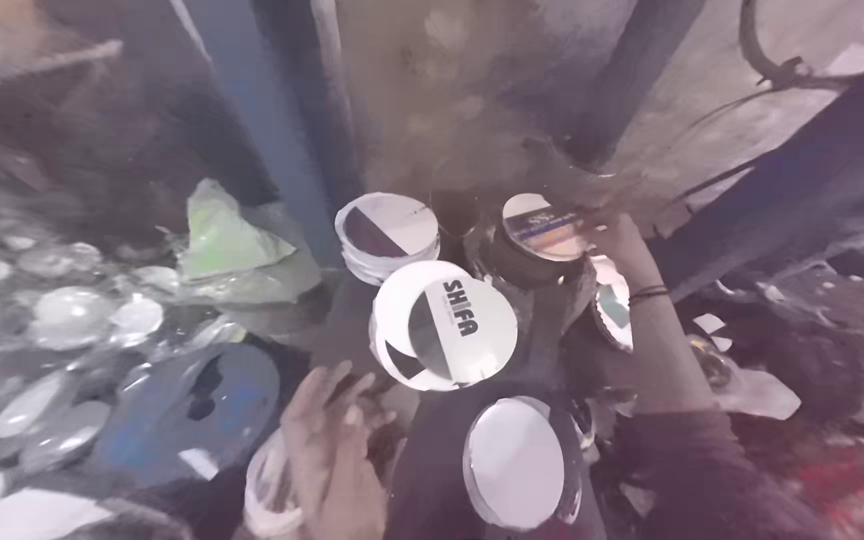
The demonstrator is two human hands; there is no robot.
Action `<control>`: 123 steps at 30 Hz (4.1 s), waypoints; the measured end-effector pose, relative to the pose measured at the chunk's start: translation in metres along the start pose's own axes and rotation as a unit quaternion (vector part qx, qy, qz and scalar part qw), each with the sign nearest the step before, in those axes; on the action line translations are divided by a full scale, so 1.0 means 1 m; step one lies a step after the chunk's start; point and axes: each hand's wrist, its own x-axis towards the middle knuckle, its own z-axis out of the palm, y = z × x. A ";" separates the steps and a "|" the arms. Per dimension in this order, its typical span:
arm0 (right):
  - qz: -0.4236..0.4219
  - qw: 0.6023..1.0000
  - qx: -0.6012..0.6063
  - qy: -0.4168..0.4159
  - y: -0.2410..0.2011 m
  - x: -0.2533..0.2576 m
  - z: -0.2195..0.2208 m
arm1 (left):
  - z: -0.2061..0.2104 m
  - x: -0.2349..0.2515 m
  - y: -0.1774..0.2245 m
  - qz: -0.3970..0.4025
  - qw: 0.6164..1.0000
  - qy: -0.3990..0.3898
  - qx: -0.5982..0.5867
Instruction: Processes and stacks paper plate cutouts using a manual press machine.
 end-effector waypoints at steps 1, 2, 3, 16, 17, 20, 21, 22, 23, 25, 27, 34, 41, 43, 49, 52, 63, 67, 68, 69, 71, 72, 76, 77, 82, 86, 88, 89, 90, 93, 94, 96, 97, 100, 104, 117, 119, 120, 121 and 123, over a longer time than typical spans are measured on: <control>-0.010 1.000 -0.019 0.017 0.001 -0.017 -0.001 | 0.000 0.000 0.000 -0.001 1.000 0.006 -0.003; -0.030 0.997 -0.039 0.051 0.001 -0.028 -0.002 | 0.000 0.001 0.000 -0.001 1.000 0.010 0.005; -0.052 0.994 -0.053 0.085 -0.001 -0.038 -0.003 | 0.000 0.001 0.001 -0.002 1.000 0.011 0.011; -0.158 0.976 0.146 0.029 -0.027 -0.163 0.086 | -0.007 -0.016 -0.002 -0.062 0.992 -0.097 0.043; -0.177 0.968 0.176 0.021 -0.030 -0.168 0.080 | -0.008 -0.017 -0.001 -0.069 0.990 -0.112 0.048; -0.230 0.948 0.216 -0.048 -0.034 -0.197 0.076 | -0.006 -0.022 0.003 -0.105 0.982 -0.152 0.036; -0.236 0.940 0.234 -0.084 -0.034 -0.207 0.077 | -0.005 -0.025 0.003 -0.110 0.981 -0.156 0.023; -0.231 0.933 0.249 -0.117 -0.032 -0.216 0.079 | -0.005 -0.026 0.003 -0.104 0.982 -0.157 0.015; -0.216 0.932 0.257 -0.137 -0.029 -0.224 0.080 | -0.008 -0.027 0.001 -0.091 0.980 -0.173 0.026; -0.185 0.941 0.241 -0.146 -0.019 -0.235 0.082 | -0.015 -0.030 0.000 -0.065 0.972 -0.219 0.061; -0.169 0.961 0.185 -0.117 -0.012 -0.247 0.083 | -0.020 -0.039 0.002 -0.080 0.961 -0.257 0.071; -0.193 0.971 0.122 -0.077 0.004 -0.266 0.074 | -0.017 -0.065 0.005 -0.175 0.952 -0.236 0.086; -0.114 0.969 -0.158 -0.154 0.069 -0.280 0.114 | -0.056 -0.059 -0.006 -0.123 0.947 -0.133 0.265; -0.108 0.974 -0.157 -0.123 0.086 -0.277 0.122 | -0.064 -0.054 -0.002 -0.135 0.965 -0.107 0.197; -0.108 0.994 -0.031 0.005 0.085 -0.279 0.113 | -0.057 -0.050 0.002 -0.195 0.976 -0.077 0.051; -0.098 0.983 -0.147 -0.056 0.076 -0.288 0.127 | -0.047 -0.058 -0.008 -0.206 0.975 -0.085 0.023; -0.026 0.990 0.095 0.103 0.098 -0.291 0.098 | -0.045 -0.062 -0.015 -0.244 0.963 -0.109 0.015; -0.005 0.953 0.302 -0.038 0.050 -0.325 0.100 | -0.025 -0.081 -0.028 -0.268 0.940 -0.211 -0.003; -0.003 0.935 0.342 -0.096 0.038 -0.327 0.102 | -0.021 -0.085 -0.030 -0.276 0.931 -0.239 0.012; -0.003 0.925 0.356 -0.132 0.033 -0.324 0.104 | -0.020 -0.086 -0.030 -0.279 0.927 -0.248 0.026; -0.032 0.959 0.264 -0.097 0.038 -0.310 0.107 | -0.027 -0.083 -0.027 -0.275 0.935 -0.221 0.045; -0.068 0.981 0.168 -0.072 0.049 -0.299 0.110 | -0.035 -0.079 -0.025 -0.271 0.942 -0.190 0.054; -0.120 0.976 -0.149 -0.100 0.093 -0.261 0.136 | -0.075 -0.062 -0.025 -0.233 0.957 -0.123 0.120; -0.117 0.978 -0.140 -0.104 0.097 -0.257 0.137 | -0.084 -0.057 -0.024 -0.213 0.958 -0.127 0.145; -0.036 0.975 0.219 -0.017 0.092 -0.268 0.110 | -0.088 -0.053 -0.013 -0.187 0.964 -0.159 0.102; 0.045 0.949 0.293 -0.105 0.065 -0.302 0.105 | -0.054 -0.067 -0.014 -0.275 0.929 -0.237 0.066; 0.004 0.959 0.258 -0.120 0.043 -0.317 0.117 | -0.036 -0.074 -0.016 -0.276 0.911 -0.284 0.111; -0.025 0.964 0.240 -0.109 0.037 -0.320 0.124 | -0.027 -0.076 -0.017 -0.274 0.908 -0.284 0.143; -0.050 0.969 0.227 -0.089 0.036 -0.319 0.128 | -0.022 -0.077 -0.018 -0.270 0.908 -0.274 0.169; -0.087 0.985 0.149 -0.027 0.044 -0.304 0.125 | -0.027 -0.074 -0.013 -0.239 0.920 -0.211 0.228; -0.096 0.990 0.098 -0.022 0.049 -0.296 0.120 | -0.032 -0.072 -0.010 -0.233 0.928 -0.179 0.228; -0.129 0.991 -0.005 -0.047 0.068 -0.282 0.118 | -0.047 -0.067 -0.005 -0.213 0.944 -0.132 0.216; -0.135 0.987 -0.056 -0.067 0.077 -0.277 0.121 | -0.055 -0.064 -0.004 -0.202 0.951 -0.112 0.205; -0.109 0.974 -0.157 -0.121 0.082 -0.272 0.134 | -0.068 -0.056 -0.002 -0.171 0.966 -0.068 0.182; -0.121 0.987 -0.093 -0.056 0.080 -0.267 0.136 | -0.064 -0.052 0.000 -0.180 0.967 -0.064 0.167; 0.004 0.915 0.362 -0.178 0.036 -0.323 0.128 | -0.027 -0.089 -0.027 -0.307 0.929 -0.184 0.095; -0.059 0.967 0.226 -0.102 0.048 -0.315 0.131 | -0.037 -0.085 -0.026 -0.295 0.936 -0.150 0.119; -0.090 0.984 0.127 -0.092 0.055 -0.309 0.130 | -0.043 -0.082 -0.025 -0.289 0.943 -0.122 0.116; -0.106 0.989 0.034 -0.099 0.061 -0.301 0.131 | -0.049 -0.079 -0.023 -0.288 0.947 -0.093 0.109; -0.113 0.982 -0.116 -0.094 0.076 -0.285 0.141 | -0.058 -0.074 -0.023 -0.288 0.950 -0.048 0.107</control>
